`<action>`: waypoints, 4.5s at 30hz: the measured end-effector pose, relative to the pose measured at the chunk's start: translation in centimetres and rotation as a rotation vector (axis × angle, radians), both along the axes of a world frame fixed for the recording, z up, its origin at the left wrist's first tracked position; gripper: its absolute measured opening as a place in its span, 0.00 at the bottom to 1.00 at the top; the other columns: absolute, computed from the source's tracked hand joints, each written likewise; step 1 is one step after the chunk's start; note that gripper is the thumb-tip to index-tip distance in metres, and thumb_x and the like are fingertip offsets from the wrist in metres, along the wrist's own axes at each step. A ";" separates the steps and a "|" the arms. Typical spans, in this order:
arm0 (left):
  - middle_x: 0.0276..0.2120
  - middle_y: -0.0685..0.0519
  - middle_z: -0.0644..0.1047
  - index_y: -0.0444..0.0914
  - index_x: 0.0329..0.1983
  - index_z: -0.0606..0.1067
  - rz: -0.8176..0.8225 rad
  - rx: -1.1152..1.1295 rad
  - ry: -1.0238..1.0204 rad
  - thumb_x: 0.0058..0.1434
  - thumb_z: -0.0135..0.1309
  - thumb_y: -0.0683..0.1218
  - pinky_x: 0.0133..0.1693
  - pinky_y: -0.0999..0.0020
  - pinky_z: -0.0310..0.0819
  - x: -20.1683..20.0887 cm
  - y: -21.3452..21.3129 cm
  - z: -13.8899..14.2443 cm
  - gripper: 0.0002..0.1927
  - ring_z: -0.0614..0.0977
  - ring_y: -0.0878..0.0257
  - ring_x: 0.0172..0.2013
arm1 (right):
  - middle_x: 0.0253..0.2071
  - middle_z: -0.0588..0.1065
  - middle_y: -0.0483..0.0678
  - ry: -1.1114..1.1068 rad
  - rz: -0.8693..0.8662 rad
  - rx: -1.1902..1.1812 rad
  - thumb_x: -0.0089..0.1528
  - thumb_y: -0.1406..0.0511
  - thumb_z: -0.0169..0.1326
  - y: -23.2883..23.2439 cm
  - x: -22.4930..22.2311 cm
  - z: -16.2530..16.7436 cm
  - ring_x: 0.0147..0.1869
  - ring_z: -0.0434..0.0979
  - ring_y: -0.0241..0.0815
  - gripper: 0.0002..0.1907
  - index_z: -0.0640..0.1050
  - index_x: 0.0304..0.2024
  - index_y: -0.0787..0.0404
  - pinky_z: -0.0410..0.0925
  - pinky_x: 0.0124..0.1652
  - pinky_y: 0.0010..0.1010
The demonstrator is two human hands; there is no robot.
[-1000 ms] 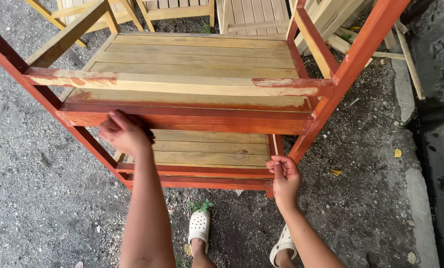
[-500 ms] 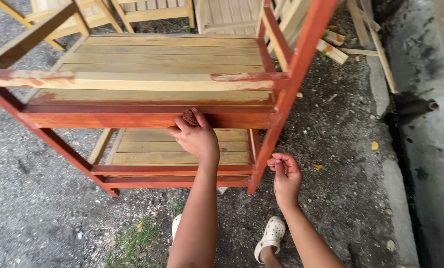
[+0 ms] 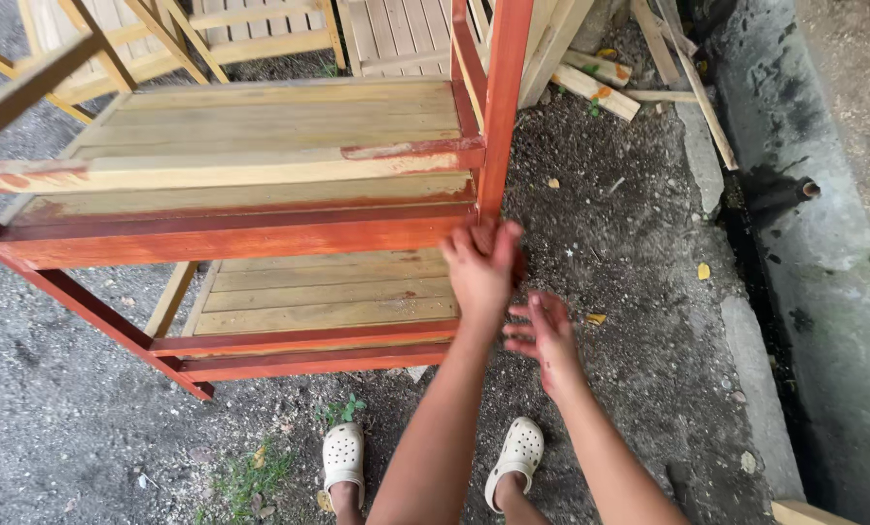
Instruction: The person applies reddish-brown stain to a wooden shelving unit using a cloth. They wipe the stain across shelves and frame members, then dip the cloth into a container to reload stain and continue applying it to additional sections.
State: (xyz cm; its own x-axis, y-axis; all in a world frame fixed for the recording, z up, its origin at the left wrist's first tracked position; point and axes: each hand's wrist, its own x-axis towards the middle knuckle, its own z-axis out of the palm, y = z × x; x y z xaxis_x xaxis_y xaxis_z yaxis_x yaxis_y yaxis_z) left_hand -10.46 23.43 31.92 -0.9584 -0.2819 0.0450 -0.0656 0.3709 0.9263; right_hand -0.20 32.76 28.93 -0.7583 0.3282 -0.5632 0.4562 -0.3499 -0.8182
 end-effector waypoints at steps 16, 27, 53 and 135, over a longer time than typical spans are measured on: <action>0.43 0.48 0.81 0.38 0.45 0.77 -0.292 0.205 0.384 0.46 0.67 0.41 0.54 0.61 0.74 2.0 -12.4 10.0 0.21 0.82 0.55 0.46 | 0.44 0.80 0.46 0.206 0.099 -0.826 0.63 0.42 0.53 -10.2 -9.9 4.1 0.49 0.81 0.43 0.28 0.77 0.47 0.58 0.74 0.50 0.38; 0.32 0.52 0.78 0.33 0.40 0.73 0.339 1.036 0.108 0.70 0.56 0.50 0.35 0.68 0.73 -4.4 -14.4 4.3 0.14 0.76 0.65 0.33 | 0.26 0.69 0.49 0.236 -0.258 0.119 0.65 0.65 0.63 -18.5 -15.5 5.3 0.26 0.65 0.37 0.19 0.69 0.25 0.61 0.61 0.27 0.34; 0.53 0.55 0.77 0.53 0.62 0.65 0.093 1.603 -0.006 0.62 0.51 0.44 0.51 0.65 0.80 -4.1 -20.6 2.5 0.25 0.81 0.62 0.51 | 0.53 0.70 0.58 0.903 0.331 0.922 0.68 0.63 0.55 -22.5 -14.9 9.1 0.61 0.71 0.58 0.14 0.72 0.52 0.63 0.65 0.59 0.46; 0.72 0.54 0.66 0.43 0.70 0.68 0.395 -0.827 0.284 0.63 0.63 0.46 0.55 0.45 0.71 -5.2 -61.4 -4.3 0.32 0.73 0.40 0.59 | 0.43 0.79 0.47 0.482 0.110 0.328 0.68 0.71 0.53 -30.5 -5.3 -5.0 0.48 0.80 0.34 0.06 0.77 0.47 0.66 0.72 0.50 0.26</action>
